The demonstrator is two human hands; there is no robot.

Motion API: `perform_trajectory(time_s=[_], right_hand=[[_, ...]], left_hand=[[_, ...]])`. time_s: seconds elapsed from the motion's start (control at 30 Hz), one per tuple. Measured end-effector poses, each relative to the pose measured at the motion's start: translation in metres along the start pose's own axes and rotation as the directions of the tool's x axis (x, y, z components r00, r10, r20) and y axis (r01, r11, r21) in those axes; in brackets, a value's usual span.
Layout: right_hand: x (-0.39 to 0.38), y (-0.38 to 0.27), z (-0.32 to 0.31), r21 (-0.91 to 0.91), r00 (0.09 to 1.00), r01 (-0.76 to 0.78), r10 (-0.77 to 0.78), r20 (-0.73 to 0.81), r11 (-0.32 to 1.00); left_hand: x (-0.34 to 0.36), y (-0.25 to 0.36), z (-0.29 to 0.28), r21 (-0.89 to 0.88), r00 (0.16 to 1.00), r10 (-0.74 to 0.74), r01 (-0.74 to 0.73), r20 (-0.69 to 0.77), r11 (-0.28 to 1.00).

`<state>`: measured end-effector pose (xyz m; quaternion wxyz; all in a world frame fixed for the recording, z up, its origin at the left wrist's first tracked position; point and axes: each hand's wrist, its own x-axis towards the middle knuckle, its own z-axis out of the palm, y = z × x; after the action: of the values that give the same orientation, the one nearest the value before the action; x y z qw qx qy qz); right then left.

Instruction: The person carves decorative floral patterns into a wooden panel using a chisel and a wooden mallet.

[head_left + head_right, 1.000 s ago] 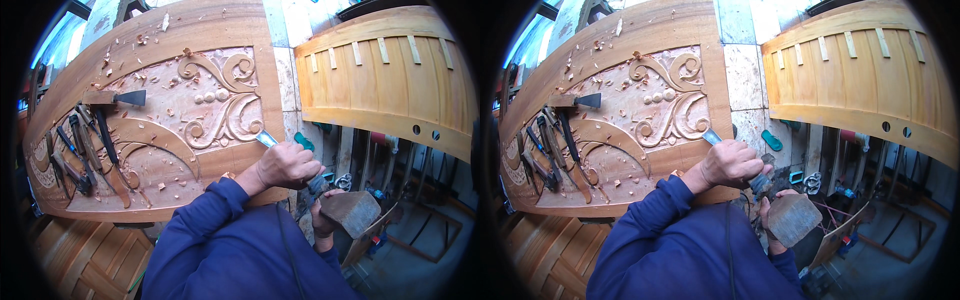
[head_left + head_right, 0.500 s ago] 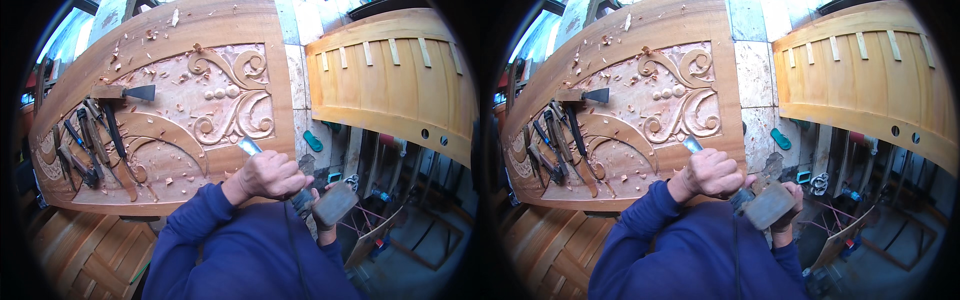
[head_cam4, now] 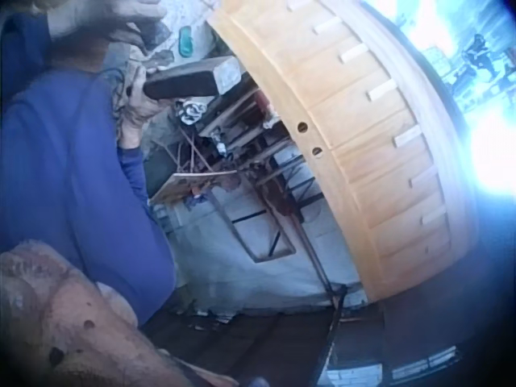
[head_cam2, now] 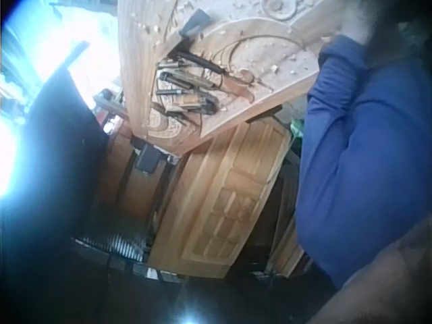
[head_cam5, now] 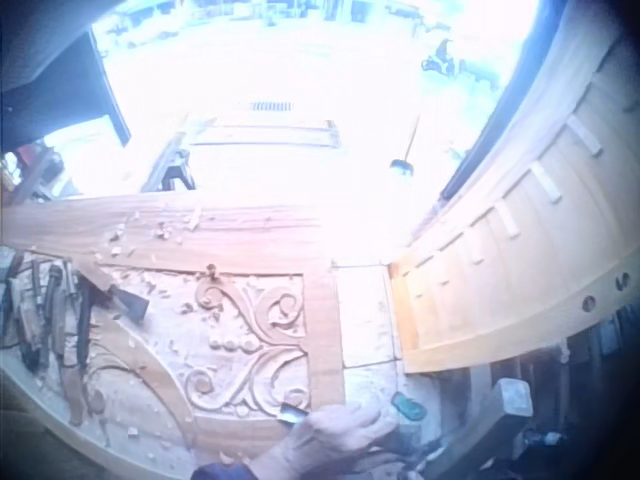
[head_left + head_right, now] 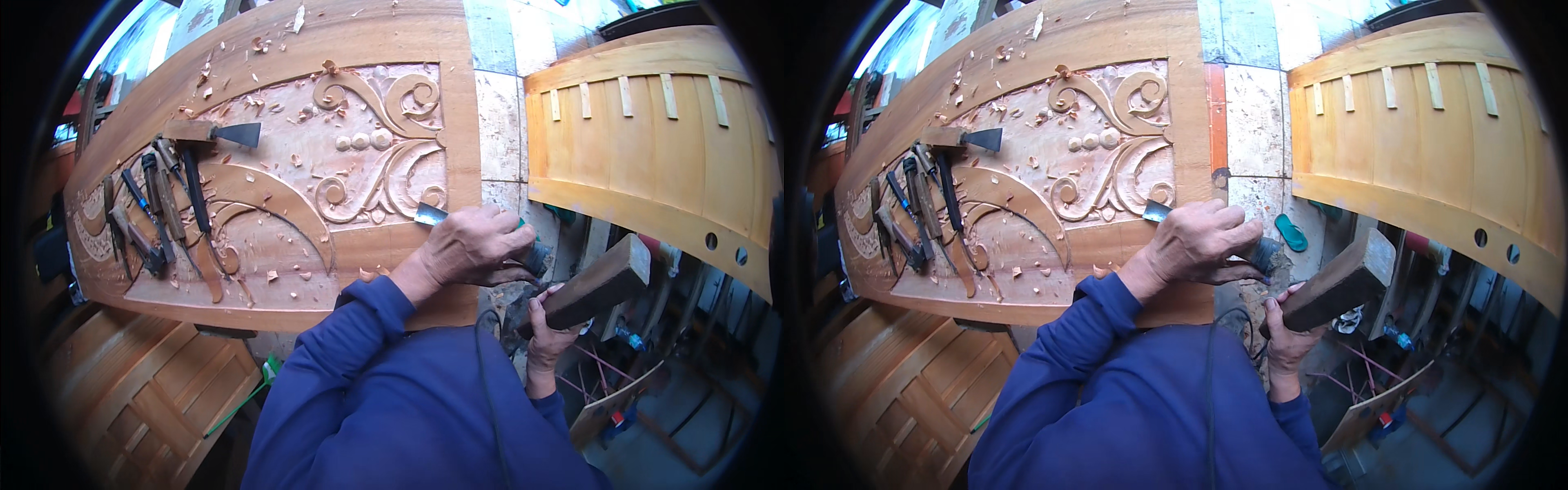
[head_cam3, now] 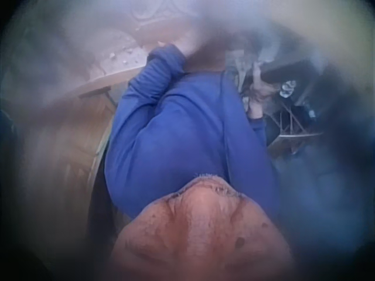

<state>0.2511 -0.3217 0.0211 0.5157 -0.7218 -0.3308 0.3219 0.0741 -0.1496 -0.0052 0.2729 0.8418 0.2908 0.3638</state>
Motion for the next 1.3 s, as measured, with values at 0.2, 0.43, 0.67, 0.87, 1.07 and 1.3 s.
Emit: perform_trajectory(time_s=[0.2, 0.43, 0.67, 0.87, 1.07, 1.3], right_hand=[[0.037, -0.015, -0.013, -0.059, 0.996, 0.044, -0.04, 0.08, 0.997], [0.014, -0.002, 0.012, -0.113, 0.999, -0.034, 0.037, 0.025, 0.993], [-0.001, -0.024, 0.033, -0.019, 0.971, -0.228, 0.226, -0.075, 0.973], [-0.019, -0.026, 0.047, -0.188, 0.973, -0.23, 0.225, -0.046, 0.955], [-0.038, -0.021, 0.055, 0.182, 0.919, -0.286, 0.323, -0.226, 0.941], [-0.051, -0.027, 0.057, 0.151, 0.923, -0.294, 0.321, -0.211, 0.944]], left_hand=[[0.001, -0.002, -0.005, -0.051, 1.0, -0.006, 0.006, 0.013, 0.999], [-0.001, -0.007, 0.002, -0.049, 1.0, -0.008, 0.009, 0.031, 0.999], [-0.001, -0.01, -0.002, -0.112, 0.997, -0.002, 0.011, 0.08, 0.994], [-0.002, -0.013, -0.01, -0.14, 0.992, 0.02, -0.002, 0.126, 0.99], [-0.005, -0.013, -0.013, -0.167, 0.99, 0.046, -0.023, 0.137, 0.986], [-0.008, -0.016, -0.019, -0.177, 0.982, 0.069, -0.037, 0.177, 0.984]])
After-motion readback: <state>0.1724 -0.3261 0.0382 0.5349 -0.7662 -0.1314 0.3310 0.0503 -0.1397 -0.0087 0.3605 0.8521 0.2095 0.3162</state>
